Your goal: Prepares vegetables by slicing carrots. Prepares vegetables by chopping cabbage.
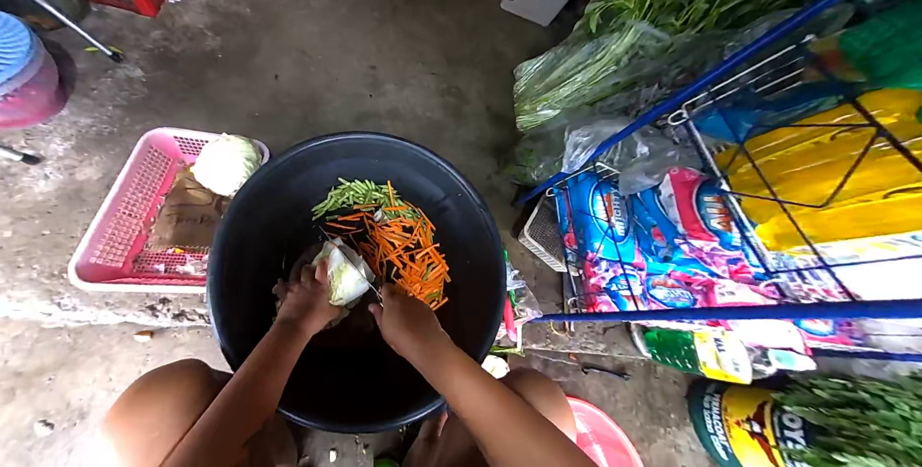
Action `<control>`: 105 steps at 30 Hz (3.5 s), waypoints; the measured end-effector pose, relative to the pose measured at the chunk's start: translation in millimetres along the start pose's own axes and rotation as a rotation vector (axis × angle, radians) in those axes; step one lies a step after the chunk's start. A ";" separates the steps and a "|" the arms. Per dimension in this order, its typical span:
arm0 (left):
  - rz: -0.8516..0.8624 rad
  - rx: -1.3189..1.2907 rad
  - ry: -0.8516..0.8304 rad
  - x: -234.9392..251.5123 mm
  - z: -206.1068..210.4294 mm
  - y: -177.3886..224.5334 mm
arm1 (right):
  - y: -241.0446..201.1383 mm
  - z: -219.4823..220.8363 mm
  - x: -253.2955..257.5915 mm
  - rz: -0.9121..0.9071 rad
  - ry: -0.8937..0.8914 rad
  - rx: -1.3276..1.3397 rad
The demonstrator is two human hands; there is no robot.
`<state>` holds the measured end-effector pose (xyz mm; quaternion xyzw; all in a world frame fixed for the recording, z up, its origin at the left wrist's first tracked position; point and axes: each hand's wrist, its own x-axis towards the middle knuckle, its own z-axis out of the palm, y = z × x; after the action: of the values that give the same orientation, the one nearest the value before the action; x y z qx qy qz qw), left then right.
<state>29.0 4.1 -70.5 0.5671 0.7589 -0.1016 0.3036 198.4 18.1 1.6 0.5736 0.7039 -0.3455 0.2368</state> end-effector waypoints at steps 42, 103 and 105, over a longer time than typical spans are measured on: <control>-0.003 -0.042 0.037 -3.0 7.5 5.1 | 16.9 35.3 -2.2 -0.014 0.058 0.087; -0.134 -0.163 0.095 -15.2 15.2 -8.2 | 59.2 80.4 82.4 -0.215 0.148 0.381; -0.129 -0.172 0.094 -17.6 18.1 -8.7 | 58.9 68.4 66.7 -0.107 0.177 0.310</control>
<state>30.3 -22.0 -76.4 0.4932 0.8130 -0.0289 0.3081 236.0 15.3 -104.2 0.5930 0.6900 -0.4101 0.0639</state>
